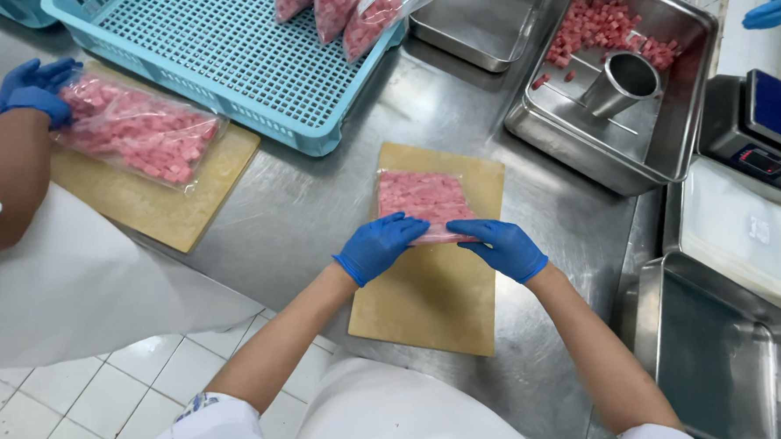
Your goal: The person places cubes of meat into plastic bags by hand and flattens them against a board.
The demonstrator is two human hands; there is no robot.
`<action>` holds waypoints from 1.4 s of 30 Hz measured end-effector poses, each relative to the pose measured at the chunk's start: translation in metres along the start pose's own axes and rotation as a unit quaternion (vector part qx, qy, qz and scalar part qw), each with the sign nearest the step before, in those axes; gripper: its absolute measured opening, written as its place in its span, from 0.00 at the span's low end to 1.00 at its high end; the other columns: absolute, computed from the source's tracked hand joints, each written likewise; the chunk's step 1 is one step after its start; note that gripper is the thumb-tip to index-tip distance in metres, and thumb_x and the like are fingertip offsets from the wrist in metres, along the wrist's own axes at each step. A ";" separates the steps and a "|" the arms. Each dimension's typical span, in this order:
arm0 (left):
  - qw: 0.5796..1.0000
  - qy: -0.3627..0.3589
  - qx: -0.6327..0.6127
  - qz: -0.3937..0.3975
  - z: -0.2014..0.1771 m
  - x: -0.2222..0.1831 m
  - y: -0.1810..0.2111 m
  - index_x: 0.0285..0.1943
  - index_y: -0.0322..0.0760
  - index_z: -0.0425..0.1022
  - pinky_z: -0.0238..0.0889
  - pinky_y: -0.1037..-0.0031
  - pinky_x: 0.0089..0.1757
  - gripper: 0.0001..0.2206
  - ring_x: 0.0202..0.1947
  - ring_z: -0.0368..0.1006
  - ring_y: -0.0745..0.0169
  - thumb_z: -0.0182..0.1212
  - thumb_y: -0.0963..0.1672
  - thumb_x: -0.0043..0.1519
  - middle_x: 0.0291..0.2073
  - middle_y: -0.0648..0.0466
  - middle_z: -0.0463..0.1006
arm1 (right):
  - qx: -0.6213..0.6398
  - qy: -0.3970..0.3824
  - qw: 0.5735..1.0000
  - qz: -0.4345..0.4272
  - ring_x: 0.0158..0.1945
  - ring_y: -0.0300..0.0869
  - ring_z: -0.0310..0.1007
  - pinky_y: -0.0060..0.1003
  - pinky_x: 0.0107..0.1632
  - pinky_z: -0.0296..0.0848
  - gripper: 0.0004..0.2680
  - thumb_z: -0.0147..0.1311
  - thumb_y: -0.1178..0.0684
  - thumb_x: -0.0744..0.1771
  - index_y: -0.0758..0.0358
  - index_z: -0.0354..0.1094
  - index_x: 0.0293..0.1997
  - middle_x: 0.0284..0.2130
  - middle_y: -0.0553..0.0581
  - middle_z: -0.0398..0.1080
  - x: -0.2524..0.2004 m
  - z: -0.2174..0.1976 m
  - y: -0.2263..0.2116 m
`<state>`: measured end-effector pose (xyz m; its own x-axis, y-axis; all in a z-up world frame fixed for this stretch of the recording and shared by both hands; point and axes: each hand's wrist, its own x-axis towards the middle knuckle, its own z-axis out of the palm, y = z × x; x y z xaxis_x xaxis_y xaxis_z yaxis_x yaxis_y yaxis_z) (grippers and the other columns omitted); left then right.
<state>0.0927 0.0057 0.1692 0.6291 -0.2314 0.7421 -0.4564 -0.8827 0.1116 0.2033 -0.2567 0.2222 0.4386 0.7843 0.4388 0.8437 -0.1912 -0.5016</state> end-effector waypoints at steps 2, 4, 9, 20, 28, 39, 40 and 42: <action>0.996 0.008 -0.043 -0.077 0.001 0.001 -0.011 0.57 0.57 0.77 0.74 0.77 0.50 0.16 0.50 0.78 0.66 0.66 0.49 0.59 0.45 0.64 0.83 | 0.055 -0.010 0.998 0.036 0.50 0.48 0.80 0.43 0.51 0.79 0.14 0.63 0.59 0.64 0.53 0.76 0.55 0.47 0.52 0.80 0.012 -0.017 -0.008; 0.989 0.024 -0.090 -0.117 -0.019 0.025 -0.020 0.53 0.56 0.80 0.75 0.75 0.47 0.15 0.48 0.79 0.65 0.70 0.50 0.57 0.42 0.61 0.84 | 0.053 0.011 0.998 0.028 0.49 0.47 0.80 0.41 0.49 0.79 0.13 0.65 0.58 0.63 0.54 0.76 0.53 0.46 0.52 0.80 0.031 -0.037 -0.019; 0.939 0.051 -0.244 -0.237 -0.113 0.090 -0.030 0.44 0.59 0.85 0.76 0.77 0.43 0.14 0.41 0.81 0.65 0.78 0.48 0.50 0.34 0.63 0.85 | 0.032 0.036 0.995 0.084 0.48 0.49 0.80 0.42 0.50 0.78 0.11 0.67 0.55 0.63 0.53 0.78 0.50 0.42 0.51 0.81 0.057 -0.081 -0.018; 0.844 -0.061 -0.463 -0.265 -0.081 0.121 -0.006 0.78 0.53 0.54 0.48 0.62 0.70 0.58 0.70 0.60 0.60 0.84 0.50 0.34 0.68 0.60 0.69 | 0.062 0.031 0.977 0.199 0.48 0.49 0.81 0.44 0.50 0.77 0.11 0.69 0.54 0.62 0.54 0.81 0.47 0.39 0.56 0.82 0.026 -0.099 0.006; 0.750 -0.010 -0.510 -0.420 -0.017 0.105 0.007 0.46 0.39 0.85 0.73 0.66 0.52 0.20 0.47 0.81 0.56 0.82 0.40 0.43 0.41 0.49 0.85 | 0.128 0.098 0.949 0.271 0.48 0.45 0.80 0.40 0.54 0.76 0.11 0.70 0.56 0.61 0.53 0.81 0.47 0.40 0.53 0.82 0.016 -0.088 0.008; 0.649 0.018 -0.537 -0.538 0.060 0.086 -0.011 0.44 0.39 0.83 0.73 0.68 0.50 0.21 0.42 0.79 0.67 0.84 0.41 0.42 0.38 0.52 0.85 | 0.294 0.238 0.844 0.380 0.49 0.38 0.75 0.42 0.58 0.76 0.10 0.63 0.58 0.67 0.62 0.75 0.54 0.44 0.54 0.78 0.012 -0.048 0.048; 0.646 0.032 -0.534 -0.544 0.058 0.089 -0.012 0.45 0.39 0.83 0.73 0.67 0.50 0.20 0.42 0.79 0.67 0.83 0.42 0.44 0.39 0.52 0.85 | 0.306 0.233 0.831 0.402 0.47 0.37 0.76 0.40 0.56 0.77 0.09 0.64 0.56 0.67 0.61 0.75 0.52 0.43 0.53 0.78 0.025 -0.046 0.045; 0.642 0.050 -0.529 -0.552 0.060 0.087 -0.019 0.46 0.38 0.83 0.73 0.67 0.49 0.19 0.43 0.79 0.66 0.83 0.43 0.47 0.39 0.52 0.85 | 0.318 0.224 0.819 0.423 0.45 0.36 0.76 0.38 0.54 0.77 0.09 0.65 0.55 0.67 0.60 0.76 0.51 0.41 0.52 0.78 0.044 -0.035 0.050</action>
<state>0.1935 -0.0221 0.1921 0.9176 0.3707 -0.1434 0.0282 0.2993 0.9537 0.2756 -0.2521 0.2427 0.9721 0.2085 -0.1074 -0.0890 -0.0959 -0.9914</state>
